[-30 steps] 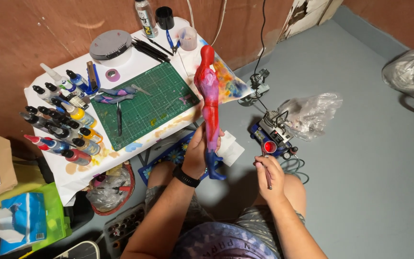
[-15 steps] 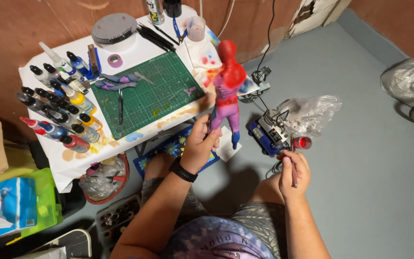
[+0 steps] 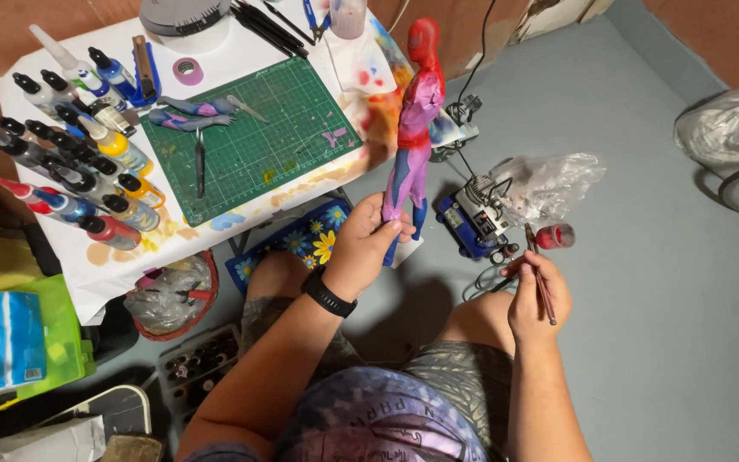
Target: Using an airbrush to apply red paint to a 3D-printed superhero figurine at a workbench.
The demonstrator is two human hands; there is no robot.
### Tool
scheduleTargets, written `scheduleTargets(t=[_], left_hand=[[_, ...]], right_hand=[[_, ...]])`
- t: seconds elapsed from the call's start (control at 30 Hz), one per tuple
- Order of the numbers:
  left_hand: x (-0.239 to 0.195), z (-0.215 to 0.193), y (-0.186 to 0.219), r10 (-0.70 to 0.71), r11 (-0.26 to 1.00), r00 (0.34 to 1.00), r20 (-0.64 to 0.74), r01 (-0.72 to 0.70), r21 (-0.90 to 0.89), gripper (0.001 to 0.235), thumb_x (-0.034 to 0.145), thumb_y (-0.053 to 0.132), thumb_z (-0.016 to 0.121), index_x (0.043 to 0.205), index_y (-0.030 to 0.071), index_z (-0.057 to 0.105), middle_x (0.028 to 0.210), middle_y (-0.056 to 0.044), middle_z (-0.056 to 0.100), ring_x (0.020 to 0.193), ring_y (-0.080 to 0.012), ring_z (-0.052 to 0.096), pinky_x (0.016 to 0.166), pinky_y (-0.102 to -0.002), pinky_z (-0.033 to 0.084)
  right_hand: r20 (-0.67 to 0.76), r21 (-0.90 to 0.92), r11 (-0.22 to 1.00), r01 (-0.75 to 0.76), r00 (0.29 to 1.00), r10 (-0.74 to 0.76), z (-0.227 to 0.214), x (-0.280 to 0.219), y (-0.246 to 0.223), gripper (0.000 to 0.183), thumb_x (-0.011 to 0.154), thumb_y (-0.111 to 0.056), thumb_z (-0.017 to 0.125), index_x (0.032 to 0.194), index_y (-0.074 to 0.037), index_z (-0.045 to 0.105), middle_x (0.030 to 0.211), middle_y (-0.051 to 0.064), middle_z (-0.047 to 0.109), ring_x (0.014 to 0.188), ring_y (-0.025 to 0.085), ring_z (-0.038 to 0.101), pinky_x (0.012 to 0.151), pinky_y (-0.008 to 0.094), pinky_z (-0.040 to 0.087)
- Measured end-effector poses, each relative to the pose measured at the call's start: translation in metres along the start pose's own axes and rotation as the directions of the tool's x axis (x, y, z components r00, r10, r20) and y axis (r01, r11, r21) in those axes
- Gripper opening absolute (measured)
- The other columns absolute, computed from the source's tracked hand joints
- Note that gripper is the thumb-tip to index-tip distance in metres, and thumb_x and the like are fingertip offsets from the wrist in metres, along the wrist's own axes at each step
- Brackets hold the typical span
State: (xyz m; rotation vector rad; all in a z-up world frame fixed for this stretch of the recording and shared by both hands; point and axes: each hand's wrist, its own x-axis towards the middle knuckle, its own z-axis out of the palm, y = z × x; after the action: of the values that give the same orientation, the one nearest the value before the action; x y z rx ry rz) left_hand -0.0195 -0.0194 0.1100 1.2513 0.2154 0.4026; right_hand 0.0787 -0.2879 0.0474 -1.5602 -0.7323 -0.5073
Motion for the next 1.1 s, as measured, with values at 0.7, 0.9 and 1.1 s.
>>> scheduleTargets(t=[0.7,0.9,1.1], left_hand=[[-0.004,0.019,-0.030,-0.058,0.991,0.996,0.061,0.051,0.123,0.036,0.094,-0.005,0.055,0.128,-0.008,0.046,0.097,-0.022,0.070,0.074,-0.0244,0.072,0.056,-0.033,0.063],[-0.011,0.025,-0.017,-0.061,0.990,0.995,0.077,0.051,0.132,0.040,0.092,-0.008,0.052,0.132,-0.010,0.043,0.099,-0.022,0.070,0.078,-0.0250,0.072,0.059,-0.034,0.063],[-0.012,0.027,-0.022,-0.049,0.993,0.996,0.075,0.041,0.115,0.040,0.092,-0.009,0.052,0.131,-0.008,0.044,0.098,-0.020,0.070,0.078,-0.0241,0.072,0.059,-0.033,0.063]], right_hand=[[0.129,-0.037,0.999,0.022,0.992,-0.017,0.052,0.017,-0.111,0.020,0.091,0.004,0.069,0.110,0.010,0.064,0.063,0.014,0.070,0.052,0.022,0.069,0.056,0.033,0.056],[0.174,-0.185,0.982,0.047,0.985,-0.014,0.056,0.022,-0.122,0.018,0.093,-0.002,0.069,0.110,0.002,0.065,0.065,0.007,0.071,0.054,0.025,0.071,0.054,0.037,0.056],[0.178,-0.274,0.954,0.119,0.981,-0.072,0.054,0.017,-0.122,0.019,0.090,-0.007,0.075,0.106,-0.003,0.065,0.062,0.004,0.071,0.052,0.031,0.068,0.053,0.039,0.055]])
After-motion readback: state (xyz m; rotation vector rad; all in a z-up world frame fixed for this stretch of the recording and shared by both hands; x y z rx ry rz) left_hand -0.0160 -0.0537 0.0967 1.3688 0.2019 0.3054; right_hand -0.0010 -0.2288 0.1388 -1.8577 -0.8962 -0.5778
